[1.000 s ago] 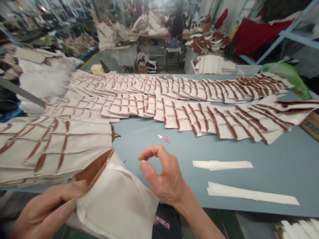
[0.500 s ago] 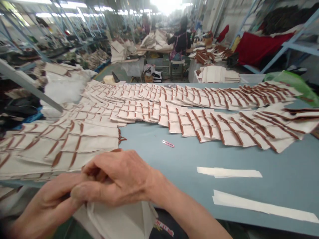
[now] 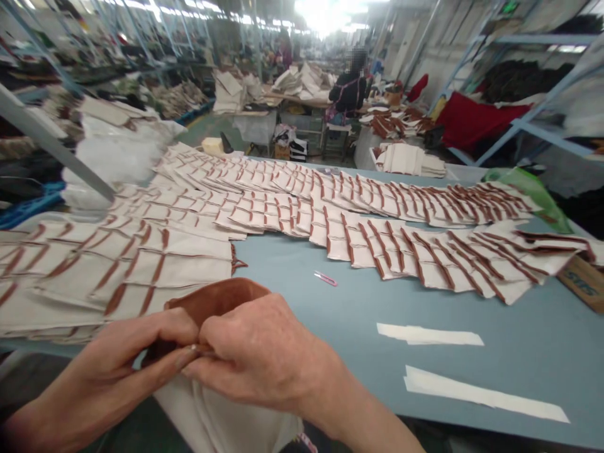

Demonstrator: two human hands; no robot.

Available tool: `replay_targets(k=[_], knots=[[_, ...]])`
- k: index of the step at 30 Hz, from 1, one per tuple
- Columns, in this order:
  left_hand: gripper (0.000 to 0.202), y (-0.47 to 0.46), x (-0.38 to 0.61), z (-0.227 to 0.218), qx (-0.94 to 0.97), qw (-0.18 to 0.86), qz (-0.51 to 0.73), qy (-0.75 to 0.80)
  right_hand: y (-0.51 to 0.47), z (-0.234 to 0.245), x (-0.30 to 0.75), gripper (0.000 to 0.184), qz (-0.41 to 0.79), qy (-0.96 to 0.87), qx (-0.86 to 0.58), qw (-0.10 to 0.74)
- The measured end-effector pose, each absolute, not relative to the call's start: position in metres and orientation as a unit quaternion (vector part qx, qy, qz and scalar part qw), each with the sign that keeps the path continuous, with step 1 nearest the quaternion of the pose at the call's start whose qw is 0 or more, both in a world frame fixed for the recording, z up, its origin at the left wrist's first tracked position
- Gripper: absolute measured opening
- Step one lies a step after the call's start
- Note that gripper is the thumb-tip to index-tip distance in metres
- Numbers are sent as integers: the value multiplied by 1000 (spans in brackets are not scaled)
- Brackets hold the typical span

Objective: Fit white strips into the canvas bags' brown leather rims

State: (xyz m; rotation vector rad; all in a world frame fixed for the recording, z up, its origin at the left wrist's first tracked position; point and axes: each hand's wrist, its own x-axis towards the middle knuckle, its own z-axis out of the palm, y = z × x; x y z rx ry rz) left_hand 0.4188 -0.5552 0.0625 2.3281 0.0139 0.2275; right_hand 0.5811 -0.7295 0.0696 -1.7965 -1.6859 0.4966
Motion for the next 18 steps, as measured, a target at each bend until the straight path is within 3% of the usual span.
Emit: replay_targets(k=[6, 12, 18], knots=[[21, -540, 402, 53, 934, 298, 175, -94, -711, 46, 579, 36, 391, -566, -548, 475], [32, -531, 387, 47, 943, 222, 187, -163, -703, 28, 568, 52, 493, -481, -507, 518], [34, -530, 387, 50, 947, 169, 201, -186, -699, 20, 562, 54, 565, -383, -489, 543]])
